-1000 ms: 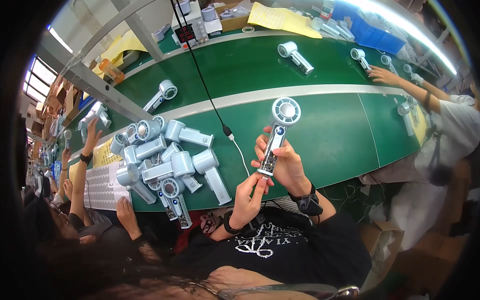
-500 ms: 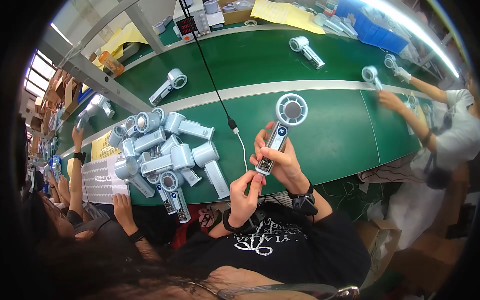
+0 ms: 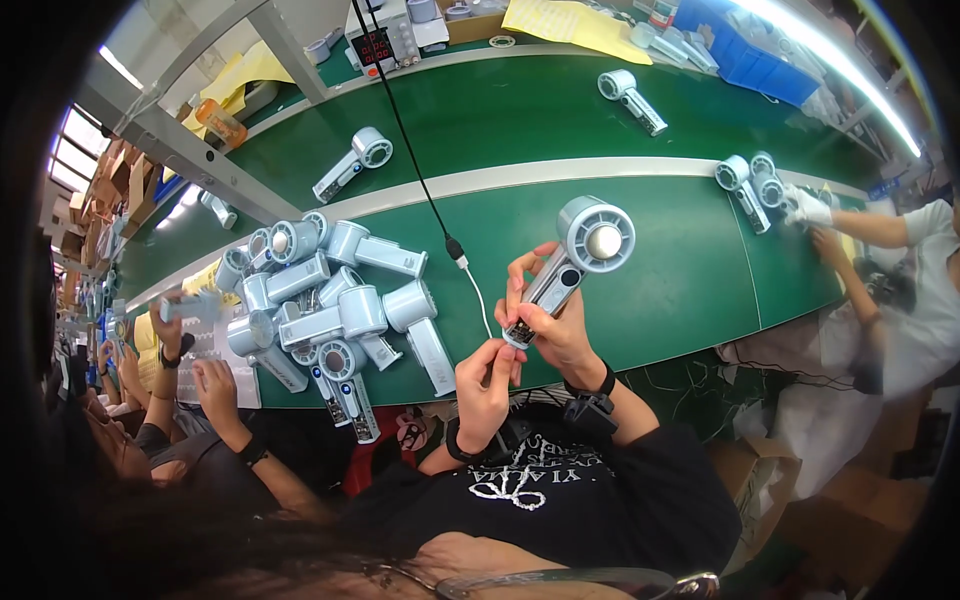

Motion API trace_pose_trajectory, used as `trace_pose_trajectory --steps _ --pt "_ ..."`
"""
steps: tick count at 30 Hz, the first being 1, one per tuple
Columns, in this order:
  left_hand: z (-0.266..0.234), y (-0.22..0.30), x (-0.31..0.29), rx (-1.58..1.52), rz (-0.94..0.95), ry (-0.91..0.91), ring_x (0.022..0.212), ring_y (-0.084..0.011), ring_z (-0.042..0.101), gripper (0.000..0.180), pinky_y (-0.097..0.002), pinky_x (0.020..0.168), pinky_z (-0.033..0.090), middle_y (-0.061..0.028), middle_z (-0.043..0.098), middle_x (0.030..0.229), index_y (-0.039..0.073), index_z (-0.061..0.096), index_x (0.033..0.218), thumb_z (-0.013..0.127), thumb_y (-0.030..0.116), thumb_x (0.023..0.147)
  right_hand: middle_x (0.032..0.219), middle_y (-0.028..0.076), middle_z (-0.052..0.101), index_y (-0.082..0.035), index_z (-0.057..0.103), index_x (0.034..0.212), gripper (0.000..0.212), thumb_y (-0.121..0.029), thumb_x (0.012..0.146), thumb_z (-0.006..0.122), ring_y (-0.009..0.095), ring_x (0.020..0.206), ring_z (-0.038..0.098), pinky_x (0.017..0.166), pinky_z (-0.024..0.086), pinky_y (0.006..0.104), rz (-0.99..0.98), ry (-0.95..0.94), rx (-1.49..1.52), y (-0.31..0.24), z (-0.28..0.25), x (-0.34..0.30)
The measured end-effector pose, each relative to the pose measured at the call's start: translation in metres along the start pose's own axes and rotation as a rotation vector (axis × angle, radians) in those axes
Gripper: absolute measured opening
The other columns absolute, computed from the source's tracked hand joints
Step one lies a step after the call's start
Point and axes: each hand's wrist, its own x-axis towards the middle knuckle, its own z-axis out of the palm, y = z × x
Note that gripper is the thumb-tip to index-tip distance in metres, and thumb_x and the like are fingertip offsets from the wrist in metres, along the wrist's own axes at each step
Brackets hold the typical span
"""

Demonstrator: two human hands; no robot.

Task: Inspecting and moving handheld fans along a factory production line.

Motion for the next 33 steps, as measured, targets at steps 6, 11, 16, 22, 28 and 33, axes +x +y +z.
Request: trace_pose_trajectory --steps 6,11,16,22,28,33 --pt "-0.001 0.007 -0.001 0.103 0.066 -0.009 0.054 -0.0086 0.045 0.023 -0.0231 0.051 0.036 -0.0038 0.051 0.064 -0.007 0.056 0.081 0.049 0.008 0.097 0.099 0.008 0.041 -0.014 0.032 0.128 0.061 -0.008 0.078 0.067 0.011 0.06 0.048 0.054 0.044 0.028 -0.029 0.0 0.01 0.001 0.005 -0.003" --pt "0.001 0.014 -0.003 0.221 0.115 -0.013 0.054 -0.0102 0.048 0.021 -0.0242 0.051 0.038 -0.0058 0.053 0.064 -0.007 0.056 0.081 0.05 0.005 0.096 0.104 0.01 0.041 -0.013 0.031 0.13 0.064 -0.01 0.078 0.069 0.011 0.06 0.049 0.054 0.045 0.0279 -0.053 -0.018 -0.082 0.002 0.005 -0.003" --pt "-0.001 0.016 0.0 0.254 0.107 -0.037 0.057 -0.0125 0.052 0.019 -0.0252 0.054 0.04 -0.0077 0.056 0.066 -0.006 0.057 0.082 0.05 0.004 0.095 0.113 0.013 0.04 -0.011 0.029 0.132 0.067 -0.011 0.079 0.07 0.012 0.063 0.052 0.056 0.047 0.0297 -0.068 -0.018 -0.101 0.001 0.005 -0.003" --pt "-0.004 0.01 0.006 0.213 0.111 -0.118 0.057 -0.0194 0.055 0.013 -0.0297 0.055 0.043 -0.01 0.056 0.067 -0.005 0.058 0.085 0.052 0.003 0.093 0.12 0.017 0.038 -0.01 0.027 0.133 0.068 -0.009 0.079 0.069 0.016 0.067 0.056 0.06 0.05 0.0332 -0.086 -0.04 -0.237 -0.008 -0.002 -0.001" --pt "-0.012 0.008 0.01 0.234 0.067 -0.185 0.067 -0.0127 0.058 0.015 -0.0245 0.063 0.045 -0.0075 0.062 0.073 -0.006 0.062 0.092 0.055 0.007 0.094 0.123 0.017 0.037 -0.01 0.025 0.134 0.069 -0.006 0.08 0.068 0.017 0.067 0.056 0.061 0.051 0.0345 -0.068 -0.044 -0.309 -0.016 0.001 0.0" --pt "-0.015 0.002 0.009 0.17 0.032 -0.146 0.067 -0.016 0.063 0.011 -0.0265 0.063 0.047 -0.0097 0.065 0.074 -0.005 0.063 0.092 0.062 0.006 0.089 0.124 0.017 0.037 -0.009 0.025 0.133 0.069 -0.004 0.079 0.067 0.017 0.068 0.056 0.063 0.051 0.0355 -0.081 -0.025 -0.303 -0.015 0.003 -0.002"
